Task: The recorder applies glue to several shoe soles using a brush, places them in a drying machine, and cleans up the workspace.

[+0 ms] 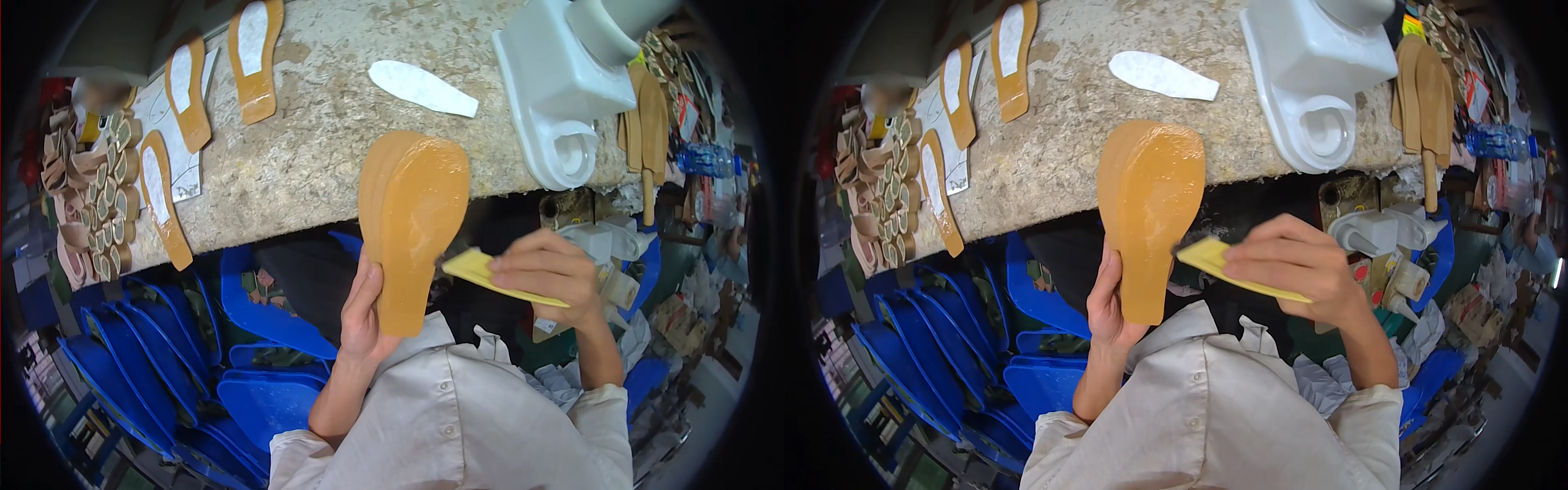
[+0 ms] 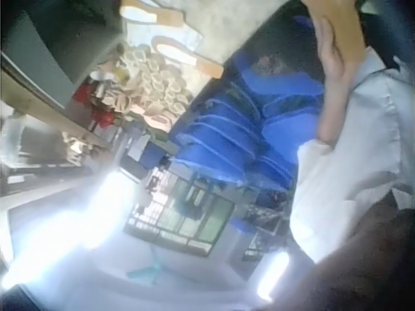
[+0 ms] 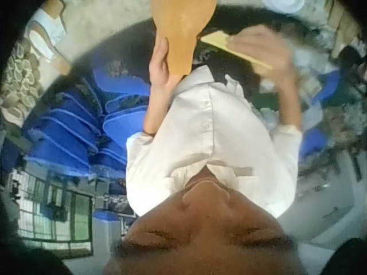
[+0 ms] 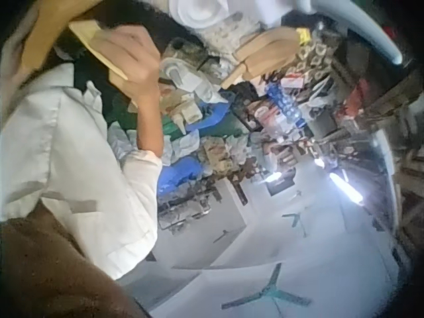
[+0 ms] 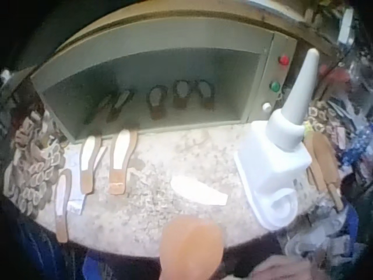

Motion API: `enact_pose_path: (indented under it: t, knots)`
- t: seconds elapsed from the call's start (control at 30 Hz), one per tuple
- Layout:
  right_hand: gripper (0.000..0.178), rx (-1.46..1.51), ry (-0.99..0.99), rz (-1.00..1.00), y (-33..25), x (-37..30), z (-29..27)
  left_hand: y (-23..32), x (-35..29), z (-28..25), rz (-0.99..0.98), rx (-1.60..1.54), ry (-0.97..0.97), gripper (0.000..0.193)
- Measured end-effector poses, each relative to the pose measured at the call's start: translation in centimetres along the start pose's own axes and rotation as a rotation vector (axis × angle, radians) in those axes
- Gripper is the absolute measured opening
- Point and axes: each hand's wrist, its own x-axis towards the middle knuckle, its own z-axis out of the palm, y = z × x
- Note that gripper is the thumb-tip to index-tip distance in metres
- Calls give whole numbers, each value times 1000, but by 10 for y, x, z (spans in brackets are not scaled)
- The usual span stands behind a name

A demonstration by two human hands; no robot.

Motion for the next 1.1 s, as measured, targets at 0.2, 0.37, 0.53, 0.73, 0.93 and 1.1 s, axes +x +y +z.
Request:
enact_pose_path:
  t: [0.2, 0.37, 0.53, 0.73, 0.93, 1.1]
  knots:
    - [24, 234, 142, 432, -7, 41, 11, 0, 2, 1, 14, 81, 9, 54]
    - [26, -37, 231, 258, 6, 73, 14, -1, 3, 6, 18, 69, 35, 52]
    - [47, -372, 131, -92, 28, 109, 10, -3, 1, 4, -11, 21, 35, 53]
    - [48, -439, -34, -71, 52, 114, 17, -7, 2, -5, -33, -90, -27, 55]
    - [33, -259, 266, 60, 27, 130, 11, -7, 3, 1, -39, -107, -35, 59]
    - [31, -292, 410, 100, -10, 116, -3, -12, 5, -7, -40, -32, -102, 59]
